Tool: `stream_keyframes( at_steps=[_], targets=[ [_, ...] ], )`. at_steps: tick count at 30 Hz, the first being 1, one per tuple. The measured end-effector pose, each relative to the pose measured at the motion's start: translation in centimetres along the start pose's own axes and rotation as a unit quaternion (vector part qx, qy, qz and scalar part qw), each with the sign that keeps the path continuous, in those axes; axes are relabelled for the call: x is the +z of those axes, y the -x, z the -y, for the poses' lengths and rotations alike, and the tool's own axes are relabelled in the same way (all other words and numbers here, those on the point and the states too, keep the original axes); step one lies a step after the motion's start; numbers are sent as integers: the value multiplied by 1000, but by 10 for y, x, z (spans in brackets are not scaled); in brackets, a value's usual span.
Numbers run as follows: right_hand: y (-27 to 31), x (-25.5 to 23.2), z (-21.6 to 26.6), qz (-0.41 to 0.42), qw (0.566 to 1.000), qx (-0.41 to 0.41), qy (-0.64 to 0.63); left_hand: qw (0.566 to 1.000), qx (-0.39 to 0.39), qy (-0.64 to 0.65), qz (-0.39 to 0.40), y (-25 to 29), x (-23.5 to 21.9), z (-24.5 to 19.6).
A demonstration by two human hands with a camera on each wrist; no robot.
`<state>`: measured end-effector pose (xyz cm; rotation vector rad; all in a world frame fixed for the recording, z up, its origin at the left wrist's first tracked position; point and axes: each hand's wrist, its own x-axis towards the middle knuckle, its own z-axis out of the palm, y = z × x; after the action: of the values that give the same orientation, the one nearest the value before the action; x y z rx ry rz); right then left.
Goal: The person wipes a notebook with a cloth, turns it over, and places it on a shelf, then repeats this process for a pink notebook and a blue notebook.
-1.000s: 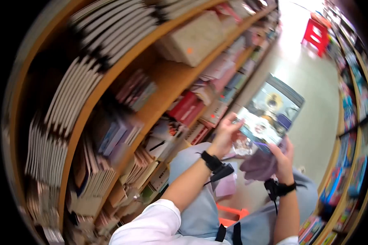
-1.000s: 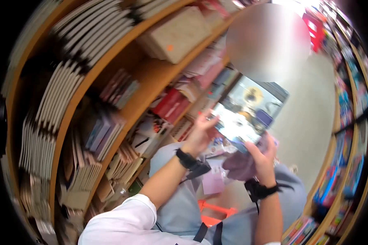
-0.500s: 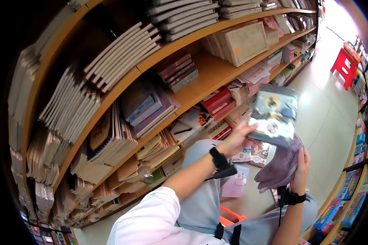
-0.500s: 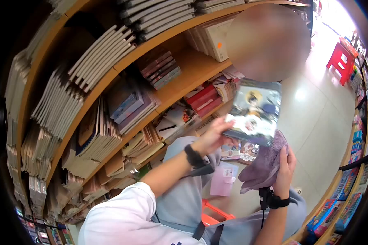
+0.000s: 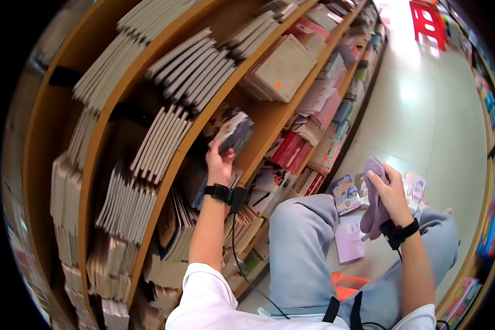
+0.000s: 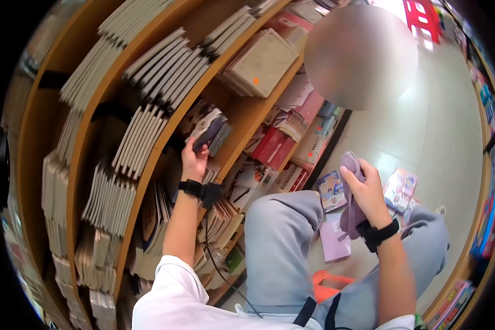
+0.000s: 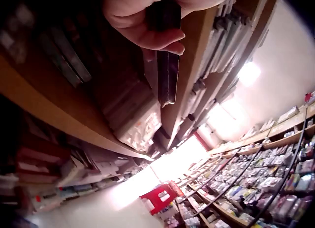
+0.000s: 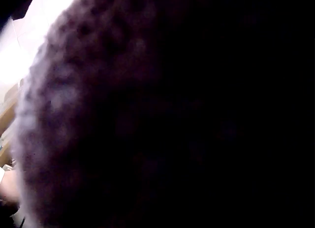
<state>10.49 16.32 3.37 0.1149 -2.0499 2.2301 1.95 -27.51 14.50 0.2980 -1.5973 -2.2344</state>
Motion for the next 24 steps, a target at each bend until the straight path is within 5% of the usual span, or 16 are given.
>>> stream_keyframes(
  at_steps=[8,12,16,20,23,24],
  targets=[
    [-1,-8,1,-3,1000,18,23,990,10,41,-134,-35,-10,-28],
    [-2,-10,-4,-4,1000,13,24,976,42,-132,-170,-40,-2,-25],
    [-1,-12,-3,-7,999,16,41,912,147,-286,-256,-23,28,-4],
    [0,-12,-7,-8,999,-1,36,889,164,-376,-203,-5,43,-3],
    [0,-12,-4,-3,999,10,44,883,92,-429,-169,-9,35,-13],
    [0,-11,-4,-2,999,11,42,867,136,-450,-164,-16,28,-12]
  ],
)
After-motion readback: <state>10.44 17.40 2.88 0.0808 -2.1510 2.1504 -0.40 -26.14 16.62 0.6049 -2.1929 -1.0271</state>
